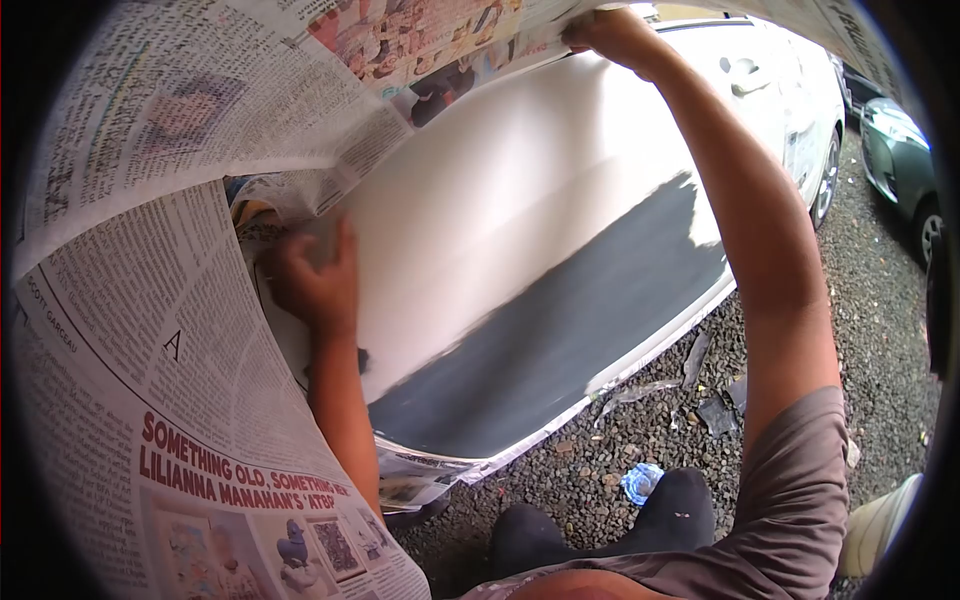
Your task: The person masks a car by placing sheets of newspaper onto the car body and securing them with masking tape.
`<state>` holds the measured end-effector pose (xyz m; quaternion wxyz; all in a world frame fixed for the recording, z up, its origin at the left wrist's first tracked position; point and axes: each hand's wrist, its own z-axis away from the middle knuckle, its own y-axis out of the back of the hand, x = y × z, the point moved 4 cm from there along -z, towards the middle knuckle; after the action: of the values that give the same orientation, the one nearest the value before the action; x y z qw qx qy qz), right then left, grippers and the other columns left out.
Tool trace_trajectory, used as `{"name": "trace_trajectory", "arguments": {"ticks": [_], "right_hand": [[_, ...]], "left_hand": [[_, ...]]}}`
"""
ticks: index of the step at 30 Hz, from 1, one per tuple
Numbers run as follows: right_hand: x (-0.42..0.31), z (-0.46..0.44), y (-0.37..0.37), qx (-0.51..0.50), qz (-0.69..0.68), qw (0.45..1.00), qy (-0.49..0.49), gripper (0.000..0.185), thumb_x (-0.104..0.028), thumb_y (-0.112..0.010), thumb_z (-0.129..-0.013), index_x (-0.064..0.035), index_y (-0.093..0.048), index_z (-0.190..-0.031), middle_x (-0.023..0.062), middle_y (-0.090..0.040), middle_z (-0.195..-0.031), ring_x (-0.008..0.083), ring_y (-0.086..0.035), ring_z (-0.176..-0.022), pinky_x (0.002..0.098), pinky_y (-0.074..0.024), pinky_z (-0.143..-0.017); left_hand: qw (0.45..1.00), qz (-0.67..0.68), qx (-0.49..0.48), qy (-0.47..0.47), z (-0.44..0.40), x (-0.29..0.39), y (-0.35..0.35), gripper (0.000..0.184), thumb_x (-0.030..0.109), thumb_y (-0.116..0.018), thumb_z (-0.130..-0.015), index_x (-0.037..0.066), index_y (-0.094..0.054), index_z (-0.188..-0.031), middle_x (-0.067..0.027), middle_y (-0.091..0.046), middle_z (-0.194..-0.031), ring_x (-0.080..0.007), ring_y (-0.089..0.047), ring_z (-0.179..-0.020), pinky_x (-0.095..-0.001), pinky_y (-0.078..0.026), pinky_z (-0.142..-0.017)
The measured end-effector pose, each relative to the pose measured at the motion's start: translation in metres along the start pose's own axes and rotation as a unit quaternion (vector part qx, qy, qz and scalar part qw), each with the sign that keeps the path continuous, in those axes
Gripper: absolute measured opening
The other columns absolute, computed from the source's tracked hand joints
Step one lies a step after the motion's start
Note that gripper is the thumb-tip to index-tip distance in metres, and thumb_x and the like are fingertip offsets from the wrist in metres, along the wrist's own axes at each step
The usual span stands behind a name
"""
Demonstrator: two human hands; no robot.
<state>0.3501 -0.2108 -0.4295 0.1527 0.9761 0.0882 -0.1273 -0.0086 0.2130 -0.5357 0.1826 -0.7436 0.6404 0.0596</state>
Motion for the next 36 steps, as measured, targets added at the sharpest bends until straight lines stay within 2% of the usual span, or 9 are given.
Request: {"name": "trace_trajectory", "arguments": {"ticks": [1,2,3,6,7,9,13,15,36], "right_hand": [[-0.001,-0.002,0.003,0.0,0.0,1.0,-0.001,0.012,-0.003,-0.074,-0.092,-0.0032,-0.077,-0.104,0.0111,-0.076,-0.097,0.0215,-0.073,-0.092,0.0408,-0.0597,-0.083],[-0.017,-0.003,-0.003,-0.039,0.332,0.924,0.184,0.011,-0.002,-0.074,-0.091,-0.003,-0.076,-0.101,0.0103,-0.075,-0.095,0.0221,-0.073,-0.089,0.041,-0.0596,-0.081],[-0.021,0.001,-0.015,-0.071,0.615,0.707,0.342,0.01,0.0,-0.074,-0.09,-0.0027,-0.075,-0.099,0.0095,-0.075,-0.093,0.0227,-0.073,-0.087,0.0411,-0.0595,-0.078],[-0.016,-0.009,-0.02,-0.102,0.709,0.657,0.235,0.003,-0.005,-0.071,-0.092,-0.0073,-0.072,-0.093,0.0044,-0.072,-0.087,0.023,-0.069,-0.083,0.0381,-0.056,-0.075],[-0.02,-0.008,-0.026,-0.102,0.708,0.658,0.236,0.003,-0.005,-0.071,-0.092,-0.0073,-0.072,-0.093,0.0044,-0.072,-0.087,0.023,-0.069,-0.083,0.0381,-0.056,-0.075],[-0.026,-0.004,-0.015,0.108,0.156,0.975,-0.117,0.004,-0.01,-0.073,-0.09,-0.0087,-0.069,-0.09,0.0007,-0.071,-0.085,0.0199,-0.066,-0.084,0.0362,-0.053,-0.074],[-0.019,-0.008,-0.011,0.068,0.105,0.98,-0.157,0.012,-0.012,-0.077,-0.087,-0.0073,-0.067,-0.092,0.0015,-0.069,-0.082,0.0168,-0.063,-0.087,0.0366,-0.0525,-0.075],[-0.016,-0.018,-0.013,-0.036,0.349,0.933,-0.085,0.022,-0.007,-0.081,-0.083,-0.0026,-0.069,-0.101,0.0056,-0.071,-0.087,0.0173,-0.064,-0.089,0.0381,-0.0543,-0.076],[-0.042,-0.006,-0.02,0.071,0.175,0.973,-0.132,0.016,-0.016,-0.075,-0.089,-0.0008,-0.074,-0.094,0.0108,-0.072,-0.087,0.0212,-0.063,-0.081,0.0395,-0.0521,-0.073]], "left_hand": [[0.997,0.037,-0.063,-0.022,0.013,0.01,-0.002,0.059,0.039,-0.096,-0.078,0.006,-0.059,-0.11,-0.0109,-0.063,-0.103,-0.0329,-0.064,-0.092,-0.0457,-0.053,-0.082],[0.986,0.107,-0.109,-0.068,0.008,0.036,0.001,0.059,0.037,-0.095,-0.079,0.005,-0.06,-0.114,-0.0128,-0.065,-0.107,-0.0342,-0.065,-0.097,-0.0465,-0.054,-0.086],[0.966,0.175,-0.153,-0.114,-0.001,0.066,0.007,0.06,0.036,-0.094,-0.079,0.004,-0.061,-0.119,-0.0147,-0.066,-0.112,-0.0355,-0.065,-0.103,-0.0474,-0.055,-0.09],[0.958,0.198,-0.171,-0.116,-0.026,0.11,0.004,0.071,0.039,-0.091,-0.081,0.0,-0.059,-0.131,-0.0191,-0.065,-0.121,-0.0383,-0.063,-0.117,-0.0491,-0.052,-0.103],[0.963,0.171,-0.186,-0.093,-0.032,0.112,-0.003,0.078,0.041,-0.088,-0.084,-0.002,-0.054,-0.138,-0.0225,-0.062,-0.129,-0.0416,-0.06,-0.122,-0.0511,-0.05,-0.106],[0.967,0.144,-0.201,-0.069,-0.039,0.115,-0.02,0.084,0.044,-0.086,-0.087,-0.005,-0.05,-0.145,-0.0259,-0.06,-0.137,-0.0449,-0.057,-0.126,-0.0531,-0.047,-0.109],[0.974,0.122,-0.192,-0.019,-0.05,0.119,-0.032,0.087,0.051,-0.08,-0.09,-0.007,-0.047,-0.146,-0.0278,-0.057,-0.141,-0.048,-0.055,-0.127,-0.0563,-0.044,-0.111],[0.974,0.109,-0.196,-0.011,-0.05,0.122,-0.032,0.087,0.052,-0.079,-0.09,-0.007,-0.048,-0.146,-0.0275,-0.057,-0.141,-0.0476,-0.056,-0.127,-0.056,-0.045,-0.11],[0.971,-0.03,-0.189,0.141,-0.03,0.092,-0.017,0.06,0.049,-0.073,-0.095,0.003,-0.069,-0.134,-0.0232,-0.064,-0.137,-0.0456,-0.057,-0.127,-0.0548,-0.042,-0.112]]}}
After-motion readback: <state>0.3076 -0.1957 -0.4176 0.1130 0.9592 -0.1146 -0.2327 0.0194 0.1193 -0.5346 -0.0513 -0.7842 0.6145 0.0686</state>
